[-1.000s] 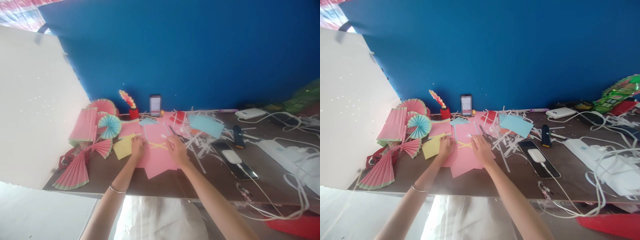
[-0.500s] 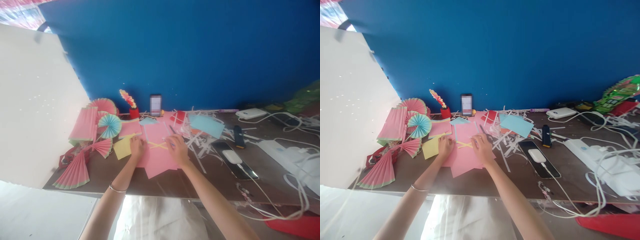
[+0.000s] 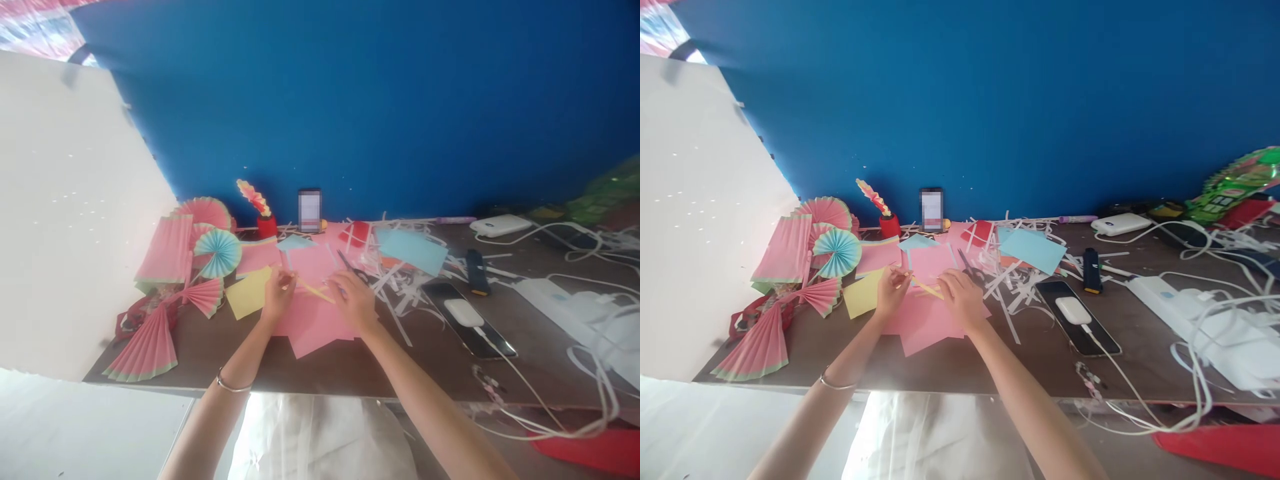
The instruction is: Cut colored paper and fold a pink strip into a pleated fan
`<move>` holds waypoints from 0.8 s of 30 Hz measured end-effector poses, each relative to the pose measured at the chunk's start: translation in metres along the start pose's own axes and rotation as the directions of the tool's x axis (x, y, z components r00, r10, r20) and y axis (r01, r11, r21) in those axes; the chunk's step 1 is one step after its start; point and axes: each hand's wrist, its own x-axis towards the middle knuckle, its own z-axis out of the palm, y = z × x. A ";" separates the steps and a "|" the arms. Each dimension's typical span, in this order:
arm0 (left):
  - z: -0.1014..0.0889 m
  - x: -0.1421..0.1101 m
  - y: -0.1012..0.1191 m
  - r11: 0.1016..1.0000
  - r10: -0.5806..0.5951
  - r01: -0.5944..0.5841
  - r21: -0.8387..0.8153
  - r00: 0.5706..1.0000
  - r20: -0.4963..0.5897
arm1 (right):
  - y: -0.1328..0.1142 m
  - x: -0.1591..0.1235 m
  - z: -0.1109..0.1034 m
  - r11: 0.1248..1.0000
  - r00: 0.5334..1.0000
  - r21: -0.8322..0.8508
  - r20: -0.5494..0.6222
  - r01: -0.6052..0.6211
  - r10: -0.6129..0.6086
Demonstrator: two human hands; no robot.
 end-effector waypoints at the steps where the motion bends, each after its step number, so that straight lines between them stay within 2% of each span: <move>1: 0.001 -0.001 0.000 0.999 0.004 -0.003 -0.051 1.000 0.012 | -0.001 0.000 0.000 1.000 1.000 -0.005 0.006 0.019 -0.019; 3: 0.003 -0.003 0.002 0.994 0.015 -0.011 -0.104 0.999 0.035 | -0.003 0.000 0.000 0.999 0.999 -0.010 0.017 0.048 -0.048; 8: 0.006 -0.008 0.011 0.994 0.024 -0.019 -0.108 0.998 0.050 | -0.009 -0.001 -0.001 0.997 0.997 -0.041 0.045 0.062 -0.060; 13: 0.007 -0.008 0.012 0.993 -0.015 0.011 -0.114 0.999 -0.040 | -0.011 0.000 -0.005 0.987 0.995 -0.137 0.051 0.086 -0.080; 19: 0.008 -0.006 0.012 0.989 -0.062 0.038 -0.142 0.984 -0.168 | -0.016 -0.003 -0.006 0.964 0.973 -0.163 0.135 0.210 -0.189; 22: 0.010 -0.007 0.016 0.983 -0.068 0.038 -0.180 0.984 -0.166 | -0.020 -0.003 -0.007 0.957 0.955 -0.126 0.179 0.262 -0.238; 24: 0.011 -0.008 0.019 0.980 -0.074 0.048 -0.193 0.989 -0.131 | -0.022 -0.002 -0.007 0.949 0.947 -0.112 0.168 0.294 -0.273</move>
